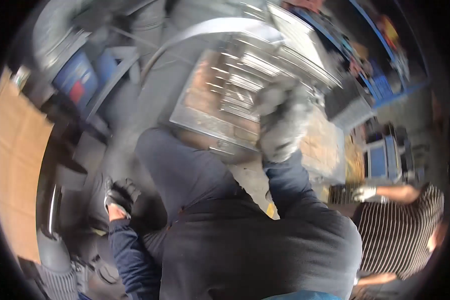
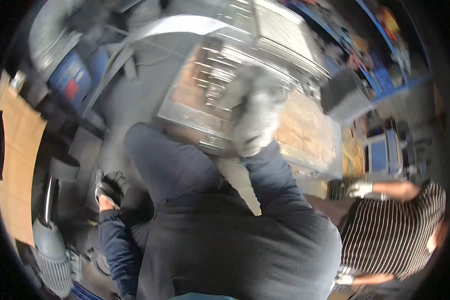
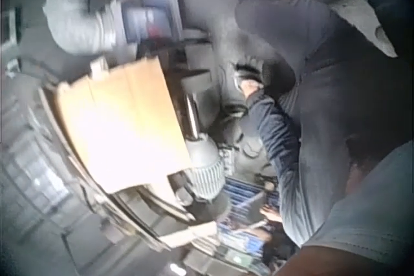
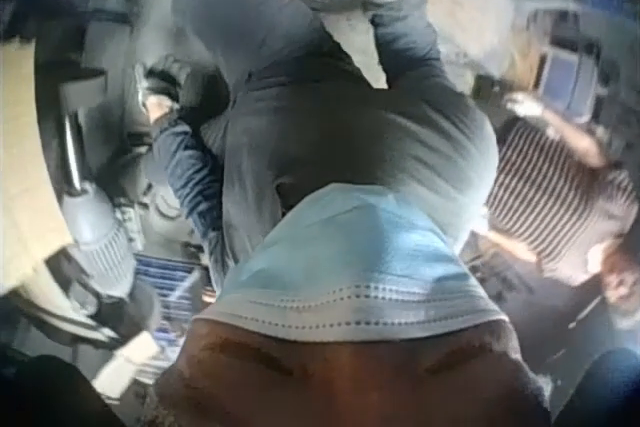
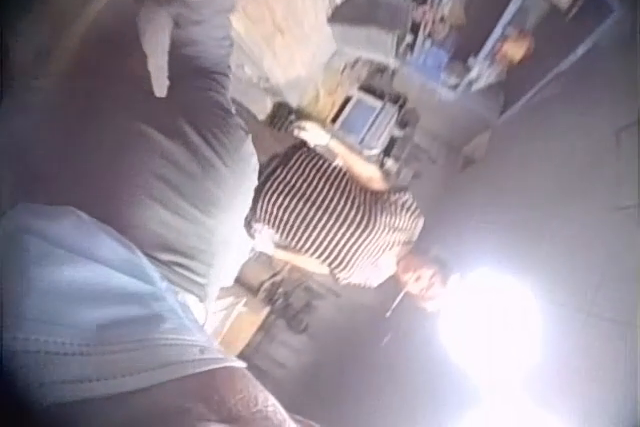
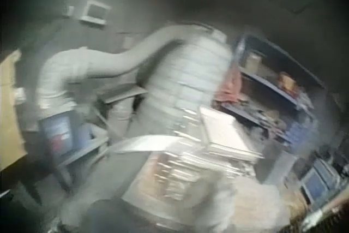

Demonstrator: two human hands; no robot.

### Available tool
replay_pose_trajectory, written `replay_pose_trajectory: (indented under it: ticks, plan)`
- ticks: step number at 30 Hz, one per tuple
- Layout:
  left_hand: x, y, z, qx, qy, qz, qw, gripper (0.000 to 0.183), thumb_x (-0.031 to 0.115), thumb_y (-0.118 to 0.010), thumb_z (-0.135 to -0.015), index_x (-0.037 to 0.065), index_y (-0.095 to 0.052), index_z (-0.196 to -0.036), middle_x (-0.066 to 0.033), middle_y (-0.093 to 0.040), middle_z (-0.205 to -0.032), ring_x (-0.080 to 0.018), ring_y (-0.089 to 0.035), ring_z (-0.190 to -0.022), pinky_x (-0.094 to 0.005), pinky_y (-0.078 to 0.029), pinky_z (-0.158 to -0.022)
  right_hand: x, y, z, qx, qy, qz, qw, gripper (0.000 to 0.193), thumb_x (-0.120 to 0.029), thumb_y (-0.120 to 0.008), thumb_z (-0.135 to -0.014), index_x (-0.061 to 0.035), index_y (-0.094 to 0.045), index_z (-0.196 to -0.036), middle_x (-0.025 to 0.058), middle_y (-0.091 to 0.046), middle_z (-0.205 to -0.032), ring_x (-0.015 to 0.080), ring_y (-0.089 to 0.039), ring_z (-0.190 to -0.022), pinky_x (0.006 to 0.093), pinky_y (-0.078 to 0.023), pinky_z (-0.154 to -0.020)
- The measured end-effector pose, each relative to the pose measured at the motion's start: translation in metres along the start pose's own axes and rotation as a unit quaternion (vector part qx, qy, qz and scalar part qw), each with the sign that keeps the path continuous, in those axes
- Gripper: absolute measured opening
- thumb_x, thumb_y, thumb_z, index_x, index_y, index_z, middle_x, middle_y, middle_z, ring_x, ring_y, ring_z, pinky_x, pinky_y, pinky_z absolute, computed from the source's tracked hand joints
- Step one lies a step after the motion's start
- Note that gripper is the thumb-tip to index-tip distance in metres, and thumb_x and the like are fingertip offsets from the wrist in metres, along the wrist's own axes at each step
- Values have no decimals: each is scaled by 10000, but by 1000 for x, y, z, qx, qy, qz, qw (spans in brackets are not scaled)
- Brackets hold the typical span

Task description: Polishing small metal components using a bench grinder with a buffing wheel on a fabrication floor.

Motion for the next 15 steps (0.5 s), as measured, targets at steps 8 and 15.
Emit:
replay_pose_trajectory:
  ticks: [8,15]
  plan:
    - [-12,-29,-29,87,26,155,984,671,657,-262,-1047,180,-614,-1360,-21,-632,-1412,-251,-510,-1355,-540,-243,-1214,-82,326,38,359,137,437,813,290,-157,-767,-950,-35,-703,-1205,35,-704,-1013,125,-635,-833,259,-527,-767]
    - [-15,24,-47,-16,-11,45,999,556,572,-362,-1062,163,-699,-1229,-47,-725,-1258,-283,-646,-1172,-513,-379,-1156,-86,366,21,391,59,365,843,193,-230,-754,-963,-74,-643,-985,51,-687,-772,117,-605,-598,266,-494,-541]
Point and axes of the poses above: each hand's wrist, its own z-axis away from the middle knuckle, its own y-axis out of the back of the hand, x = y × z, the point moved 1 cm from there along -z, towards the middle knuckle
